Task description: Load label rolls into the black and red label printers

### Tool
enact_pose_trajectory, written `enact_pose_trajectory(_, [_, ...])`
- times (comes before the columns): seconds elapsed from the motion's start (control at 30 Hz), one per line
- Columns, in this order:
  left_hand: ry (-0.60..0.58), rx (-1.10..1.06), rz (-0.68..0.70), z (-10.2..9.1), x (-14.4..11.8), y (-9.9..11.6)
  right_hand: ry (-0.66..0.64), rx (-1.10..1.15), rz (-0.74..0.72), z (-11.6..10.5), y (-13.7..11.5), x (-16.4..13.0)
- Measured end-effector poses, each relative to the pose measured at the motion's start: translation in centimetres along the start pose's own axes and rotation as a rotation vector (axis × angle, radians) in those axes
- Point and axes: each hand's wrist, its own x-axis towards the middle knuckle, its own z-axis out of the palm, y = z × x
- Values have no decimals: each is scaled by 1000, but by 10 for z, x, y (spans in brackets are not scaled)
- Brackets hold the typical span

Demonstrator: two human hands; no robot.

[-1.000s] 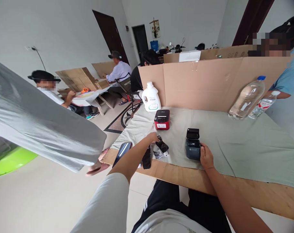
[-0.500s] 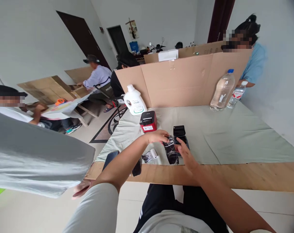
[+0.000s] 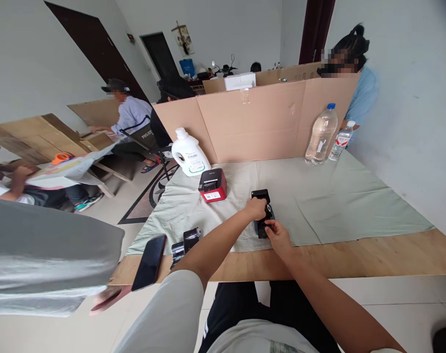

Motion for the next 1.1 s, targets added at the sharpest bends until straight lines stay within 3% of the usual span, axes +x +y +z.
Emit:
enact_pose_trajectory(0.13, [38,23,-9,-2,-3,3,29,-63,-68,1,6,2])
enact_pose_trajectory(0.3, [-4,35,-44,4,-1,7,21,-99,-82,1,4,4])
enact_pose_trajectory(0.53, [51,-30,-114,17,7,8,-31,-68,67,-2,2,6])
enact_pose_trajectory(0.8, [115,-52,-146,15,5,7,1,-168,73,-8,-11,16])
enact_pose_trajectory(0.87, [205,-137,-132,10,0,0,3,-182,72,-11,-15,18])
enact_pose_trajectory(1.0, [525,-310,-184,5,-3,-22,-3,-209,68,-14,-20,16])
enact_pose_trajectory(1.1, [475,-454,-124,11,-1,-36,1,-219,61,-13,-20,13])
